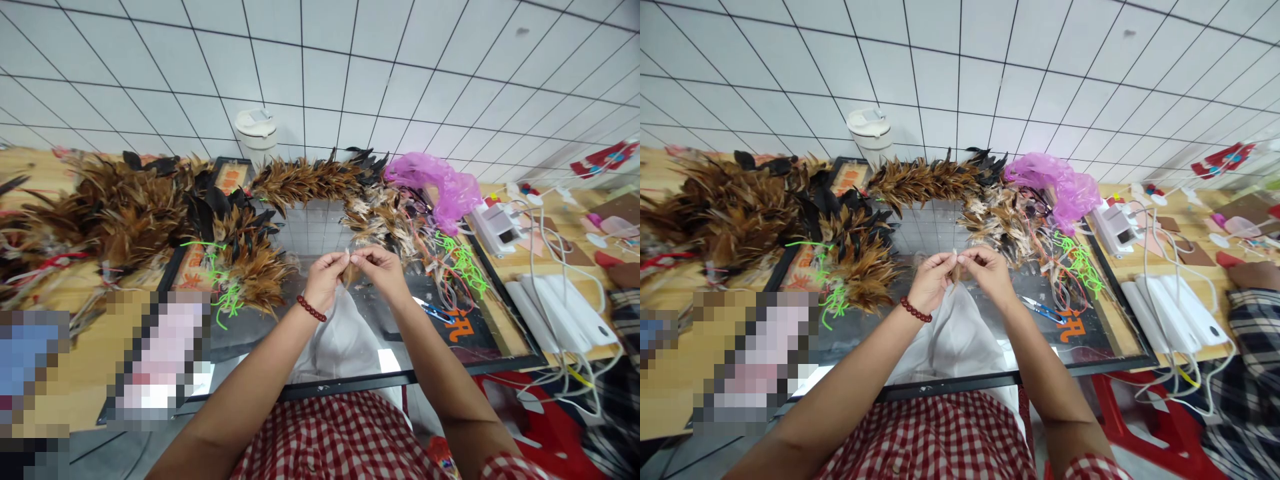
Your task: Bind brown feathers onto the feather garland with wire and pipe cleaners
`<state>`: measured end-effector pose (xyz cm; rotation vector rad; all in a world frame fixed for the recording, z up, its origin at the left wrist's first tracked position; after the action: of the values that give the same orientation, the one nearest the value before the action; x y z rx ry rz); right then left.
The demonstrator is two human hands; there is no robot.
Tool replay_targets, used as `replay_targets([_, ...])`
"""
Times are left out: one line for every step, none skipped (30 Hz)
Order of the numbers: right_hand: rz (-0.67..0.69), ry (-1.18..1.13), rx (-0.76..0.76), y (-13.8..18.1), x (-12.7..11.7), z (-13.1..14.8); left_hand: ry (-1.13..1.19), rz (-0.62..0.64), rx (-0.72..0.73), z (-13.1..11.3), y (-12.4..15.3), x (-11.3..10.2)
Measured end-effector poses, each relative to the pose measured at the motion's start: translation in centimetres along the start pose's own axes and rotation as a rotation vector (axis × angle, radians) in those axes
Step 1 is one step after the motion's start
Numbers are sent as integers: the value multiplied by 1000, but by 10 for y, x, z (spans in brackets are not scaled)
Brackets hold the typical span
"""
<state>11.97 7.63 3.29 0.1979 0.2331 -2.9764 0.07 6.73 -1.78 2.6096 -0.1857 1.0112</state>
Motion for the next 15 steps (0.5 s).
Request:
replay_targets([11, -41, 17, 0, 0, -3, -1, 14, -14, 1, 0, 1])
replay_targets([16, -77, 36, 0, 0, -6, -4, 26, -23, 2, 0, 2])
replay_targets([14, -104, 54, 1, 0, -8, -8, 36, -26, 2, 0, 3])
replay_targets([4, -123, 66, 1, -1, -10, -16, 44, -27, 2, -1, 4])
replay_targets([-5, -136, 73, 2, -2, -11, -26, 54, -27, 2, -1, 5])
replay_targets([-10, -146, 74, 2, -3, -11, -37, 65, -28, 3, -1, 5])
replay_targets([-10, -152, 71, 2, -3, -10, -46, 75, -30, 3, 0, 6])
replay_targets([-7, -154, 66, 2, -3, -9, -54, 85, -33, 3, 0, 7])
replay_targets([-4, -155, 63, 2, -3, -8, -62, 94, -38, 4, 0, 8])
replay_targets([0, -159, 65, 2, -3, -8, -71, 104, -45, 4, 0, 8])
replay_targets([3, -171, 75, 1, -4, -8, -80, 113, -51, 4, 1, 9])
replay_targets([9, -193, 89, 1, -4, -9, -88, 120, -58, 4, 1, 9])
replay_targets([24, -223, 108, 1, -3, -10, -94, 127, -68, 4, 1, 10])
replay_targets([49, -255, 129, 1, -2, -12, -101, 136, -80, 5, 1, 10])
replay_targets([84, -283, 147, 1, -1, -14, -109, 147, -95, 5, 2, 11])
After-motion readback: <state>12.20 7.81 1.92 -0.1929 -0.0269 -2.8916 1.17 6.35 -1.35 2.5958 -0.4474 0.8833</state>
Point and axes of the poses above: each hand's wrist, its own y-axis away from the middle knuckle, its own x-axis out of the palm, z = x × y, the point moved 9 cm from there along -y, towards the middle knuckle, and after that the axes turned 8 degrees about z, right-handed, at the moved point
